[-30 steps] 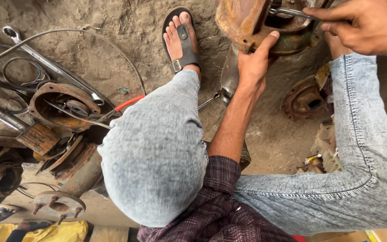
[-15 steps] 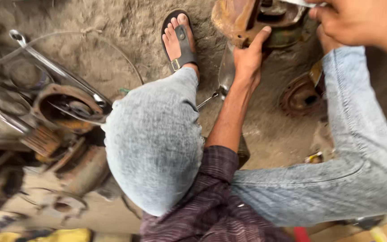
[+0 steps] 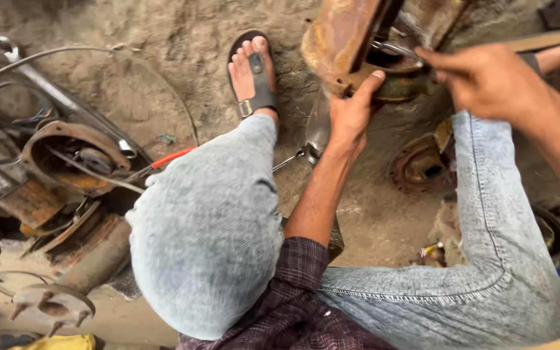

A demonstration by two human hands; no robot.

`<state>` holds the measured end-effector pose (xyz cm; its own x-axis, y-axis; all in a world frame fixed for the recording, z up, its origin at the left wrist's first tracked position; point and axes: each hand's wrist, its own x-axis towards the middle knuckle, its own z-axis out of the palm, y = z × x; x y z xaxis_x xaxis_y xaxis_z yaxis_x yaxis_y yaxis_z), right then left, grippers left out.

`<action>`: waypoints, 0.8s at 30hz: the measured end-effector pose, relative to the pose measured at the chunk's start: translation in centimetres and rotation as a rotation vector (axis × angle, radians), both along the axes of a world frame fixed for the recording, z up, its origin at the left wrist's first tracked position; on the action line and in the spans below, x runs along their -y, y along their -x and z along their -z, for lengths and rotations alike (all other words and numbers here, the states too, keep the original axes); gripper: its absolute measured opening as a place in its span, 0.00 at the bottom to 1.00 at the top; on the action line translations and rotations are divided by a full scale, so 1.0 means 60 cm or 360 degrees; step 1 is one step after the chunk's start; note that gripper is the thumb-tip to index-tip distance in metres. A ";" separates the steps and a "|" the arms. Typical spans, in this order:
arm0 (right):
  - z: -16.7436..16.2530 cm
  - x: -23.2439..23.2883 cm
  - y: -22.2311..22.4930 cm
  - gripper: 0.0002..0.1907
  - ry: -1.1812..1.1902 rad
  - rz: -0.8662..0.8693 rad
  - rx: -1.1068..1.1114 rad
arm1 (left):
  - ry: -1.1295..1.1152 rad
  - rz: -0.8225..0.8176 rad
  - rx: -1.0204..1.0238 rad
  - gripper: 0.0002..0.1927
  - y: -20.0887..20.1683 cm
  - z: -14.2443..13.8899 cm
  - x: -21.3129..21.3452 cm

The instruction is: The person sits on the ground of a workshop and works on a rusty metal housing, holding it steady with one hand while manipulating components inside it with the other hand. At one point they use a small screwdriver-like tool on the part and continue working on the assembly by hand.

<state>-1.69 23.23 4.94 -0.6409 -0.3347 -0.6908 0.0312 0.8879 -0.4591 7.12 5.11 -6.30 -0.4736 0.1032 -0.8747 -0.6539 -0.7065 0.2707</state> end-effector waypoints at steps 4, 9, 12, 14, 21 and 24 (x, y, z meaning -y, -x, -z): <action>-0.052 0.098 0.012 0.22 -0.0647 -0.0636 -0.0103 | 0.0150 0.0068 -0.0048 0.27 0.000 0.000 0.002; -0.076 0.061 0.069 0.26 -0.0340 -0.0412 -0.0246 | 0.0122 -0.0032 -0.0049 0.28 -0.006 0.009 -0.007; -0.029 0.019 0.049 0.24 -0.0624 -0.0385 0.0221 | 0.0051 -0.0041 -0.0073 0.28 -0.007 0.015 -0.012; 0.000 -0.015 0.033 0.24 -0.0504 -0.0255 0.0156 | -0.0039 -0.0046 0.0009 0.27 -0.008 0.017 -0.011; 0.004 -0.007 0.021 0.22 -0.0579 0.0072 0.0497 | -0.0003 0.0000 -0.0003 0.26 -0.014 0.009 -0.002; -0.050 0.073 0.027 0.22 -0.0512 -0.0239 0.0070 | 0.0079 0.0003 -0.0006 0.26 -0.007 0.010 -0.001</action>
<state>-3.30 18.84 7.95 -0.5682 -0.1838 -0.8021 -0.0972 0.9829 -0.1564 7.52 5.18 -6.91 -0.4766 0.0610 -0.8770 -0.6543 -0.6909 0.3076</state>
